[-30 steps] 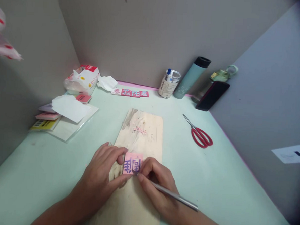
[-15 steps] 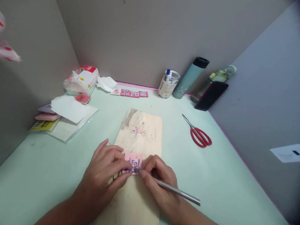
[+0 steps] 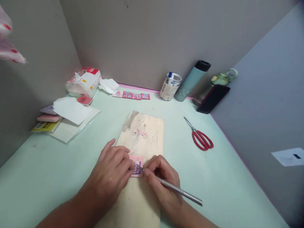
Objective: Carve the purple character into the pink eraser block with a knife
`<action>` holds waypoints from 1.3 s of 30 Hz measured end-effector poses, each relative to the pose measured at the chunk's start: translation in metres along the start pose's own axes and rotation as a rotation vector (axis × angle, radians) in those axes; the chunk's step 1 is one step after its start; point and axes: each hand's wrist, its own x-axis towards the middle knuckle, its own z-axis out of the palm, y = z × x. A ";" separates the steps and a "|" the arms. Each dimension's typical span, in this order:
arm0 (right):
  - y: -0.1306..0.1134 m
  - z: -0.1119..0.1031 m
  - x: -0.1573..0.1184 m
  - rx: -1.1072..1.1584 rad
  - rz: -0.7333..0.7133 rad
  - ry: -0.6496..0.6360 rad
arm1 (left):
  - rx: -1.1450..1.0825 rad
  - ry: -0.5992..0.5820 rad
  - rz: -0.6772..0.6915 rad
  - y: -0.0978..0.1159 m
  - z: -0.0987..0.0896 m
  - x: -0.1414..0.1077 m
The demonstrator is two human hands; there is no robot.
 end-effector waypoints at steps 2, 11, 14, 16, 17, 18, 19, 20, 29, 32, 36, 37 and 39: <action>0.001 0.000 0.000 -0.002 0.010 0.002 | -0.022 0.010 -0.013 -0.002 0.001 0.000; 0.001 0.000 0.001 -0.022 0.004 -0.031 | -0.042 0.075 -0.162 -0.016 -0.018 -0.006; 0.000 0.000 0.002 -0.049 -0.010 -0.048 | -0.078 -0.021 -0.167 -0.019 -0.013 -0.011; -0.001 -0.001 0.002 -0.061 -0.016 -0.068 | -0.096 -0.087 -0.148 -0.020 -0.009 -0.015; -0.001 -0.001 0.002 -0.065 -0.016 -0.077 | -0.098 -0.110 -0.142 -0.021 -0.007 -0.016; -0.002 -0.001 0.002 -0.067 -0.016 -0.082 | -0.095 -0.126 -0.141 -0.021 -0.006 -0.018; -0.002 -0.001 0.002 -0.067 -0.014 -0.087 | -0.090 -0.129 -0.144 -0.020 -0.005 -0.019; -0.002 0.000 0.002 -0.067 -0.016 -0.088 | -0.085 -0.126 -0.145 -0.020 -0.004 -0.019; -0.002 0.000 0.002 -0.069 0.002 -0.119 | -0.076 -0.083 -0.135 -0.020 -0.002 -0.020; -0.005 -0.003 0.002 -0.068 0.020 -0.154 | -0.079 -0.082 -0.135 -0.020 -0.001 -0.018; -0.007 -0.004 0.002 -0.056 0.036 -0.172 | -0.079 -0.103 -0.141 -0.020 -0.002 -0.018; -0.007 -0.004 0.002 -0.051 0.038 -0.167 | -0.078 -0.103 -0.141 -0.020 -0.002 -0.019; -0.007 -0.002 0.002 -0.045 0.046 -0.154 | -0.076 -0.098 -0.139 -0.020 -0.003 -0.019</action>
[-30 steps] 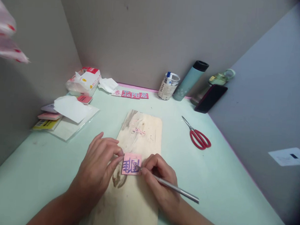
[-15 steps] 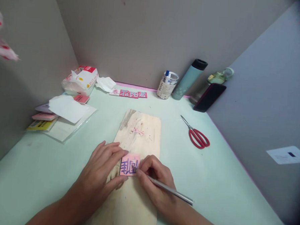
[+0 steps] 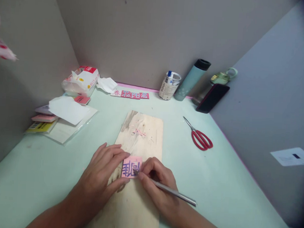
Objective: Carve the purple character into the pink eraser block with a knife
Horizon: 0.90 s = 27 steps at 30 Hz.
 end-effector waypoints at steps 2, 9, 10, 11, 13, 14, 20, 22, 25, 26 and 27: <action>0.002 0.001 0.000 -0.004 -0.005 0.015 | -0.001 0.007 0.000 0.000 0.000 0.000; 0.005 -0.001 0.000 -0.049 -0.039 -0.012 | -0.011 0.014 0.005 0.000 0.000 -0.001; 0.004 -0.002 0.000 -0.052 -0.036 -0.023 | -0.011 0.010 0.003 0.000 0.000 0.000; 0.003 -0.003 0.000 -0.054 -0.033 -0.032 | -0.012 0.007 0.003 -0.001 0.000 0.000; 0.002 -0.004 0.001 -0.056 -0.028 -0.045 | -0.012 0.002 0.002 -0.001 0.000 0.001; 0.001 -0.005 0.001 -0.056 -0.028 -0.049 | -0.012 0.005 0.004 -0.001 0.001 0.001; 0.000 -0.005 0.001 -0.030 -0.011 -0.057 | -0.021 -0.001 0.000 -0.002 0.000 0.000; 0.001 -0.004 0.002 0.003 0.002 -0.038 | -0.020 -0.013 -0.004 -0.002 0.000 -0.001; 0.003 -0.003 0.003 0.065 0.021 0.007 | -0.024 -0.019 0.002 -0.003 0.001 0.000; 0.004 -0.002 0.003 0.079 0.029 0.021 | -0.025 -0.017 0.003 -0.003 0.001 0.000; 0.005 -0.002 0.003 0.086 0.039 0.028 | -0.027 -0.013 0.003 -0.003 0.001 0.000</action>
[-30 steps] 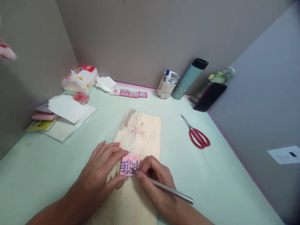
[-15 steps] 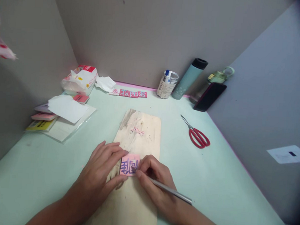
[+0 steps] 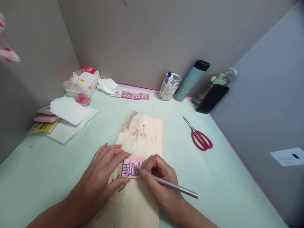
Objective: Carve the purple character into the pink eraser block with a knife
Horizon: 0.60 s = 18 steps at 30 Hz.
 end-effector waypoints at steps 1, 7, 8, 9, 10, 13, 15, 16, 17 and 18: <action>0.000 0.000 0.000 0.000 0.006 0.006 | -0.002 0.003 -0.002 0.000 0.000 0.000; 0.000 0.001 0.001 -0.046 -0.001 -0.002 | -0.011 0.010 0.005 -0.002 0.000 -0.001; 0.000 0.001 0.001 -0.054 -0.005 -0.008 | -0.011 0.010 0.006 -0.002 0.000 -0.001; 0.001 0.001 0.001 -0.062 -0.009 -0.012 | -0.009 0.008 0.004 -0.001 0.000 -0.001; 0.001 0.001 0.001 -0.069 -0.012 -0.014 | -0.007 0.008 0.003 -0.001 0.000 -0.001; 0.002 0.000 0.000 -0.078 -0.015 -0.032 | -0.003 0.015 0.005 -0.002 0.001 -0.002; 0.001 0.000 0.000 -0.074 -0.019 -0.043 | -0.005 0.019 0.007 -0.002 0.001 -0.002; 0.001 0.000 0.000 -0.073 -0.019 -0.045 | -0.006 0.019 0.008 -0.003 0.001 -0.002; 0.001 0.000 0.000 -0.071 -0.018 -0.044 | -0.006 0.015 0.006 -0.003 0.001 -0.002; 0.001 0.000 0.000 -0.067 -0.017 -0.040 | -0.006 0.009 0.003 -0.003 0.001 -0.002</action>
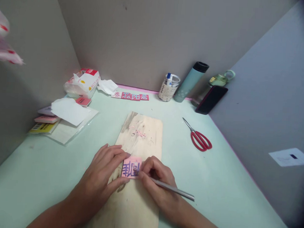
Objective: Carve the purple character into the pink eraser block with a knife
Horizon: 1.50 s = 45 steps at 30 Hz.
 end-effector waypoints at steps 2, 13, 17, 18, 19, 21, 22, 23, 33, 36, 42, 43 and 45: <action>0.000 0.000 0.000 0.003 -0.001 0.005 | -0.002 -0.005 0.000 0.000 0.000 0.000; -0.003 0.001 -0.001 -0.013 0.008 0.010 | -0.007 -0.015 -0.005 0.002 0.000 -0.001; -0.003 0.002 -0.002 -0.016 -0.007 0.022 | -0.017 -0.014 -0.004 0.001 0.001 -0.001; -0.003 0.002 -0.002 -0.017 -0.014 0.025 | -0.018 -0.014 -0.005 0.001 0.001 -0.001; -0.002 0.003 -0.002 -0.016 -0.019 0.031 | -0.020 -0.013 -0.007 0.001 0.001 -0.001; 0.000 0.003 -0.004 -0.007 -0.025 0.035 | -0.021 -0.008 -0.005 0.001 0.000 -0.001; 0.001 0.003 -0.004 0.001 -0.026 0.034 | -0.021 -0.007 -0.003 0.001 0.000 -0.001; 0.001 0.004 -0.005 0.010 -0.028 0.034 | -0.020 -0.006 -0.002 0.002 0.000 -0.001; 0.002 0.000 0.003 0.148 0.001 0.237 | -0.019 -0.026 -0.018 0.001 -0.001 0.003; -0.001 -0.005 0.002 0.094 -0.025 0.216 | -0.030 -0.007 0.021 0.002 -0.002 0.002; -0.006 -0.013 0.002 -0.095 -0.077 0.229 | -0.140 -0.020 0.007 0.006 -0.008 -0.001; -0.007 -0.014 0.003 -0.131 -0.084 0.233 | -0.171 -0.032 -0.007 0.006 -0.009 -0.001; -0.008 -0.017 0.005 -0.175 -0.096 0.190 | -0.233 -0.051 -0.023 0.006 -0.010 -0.001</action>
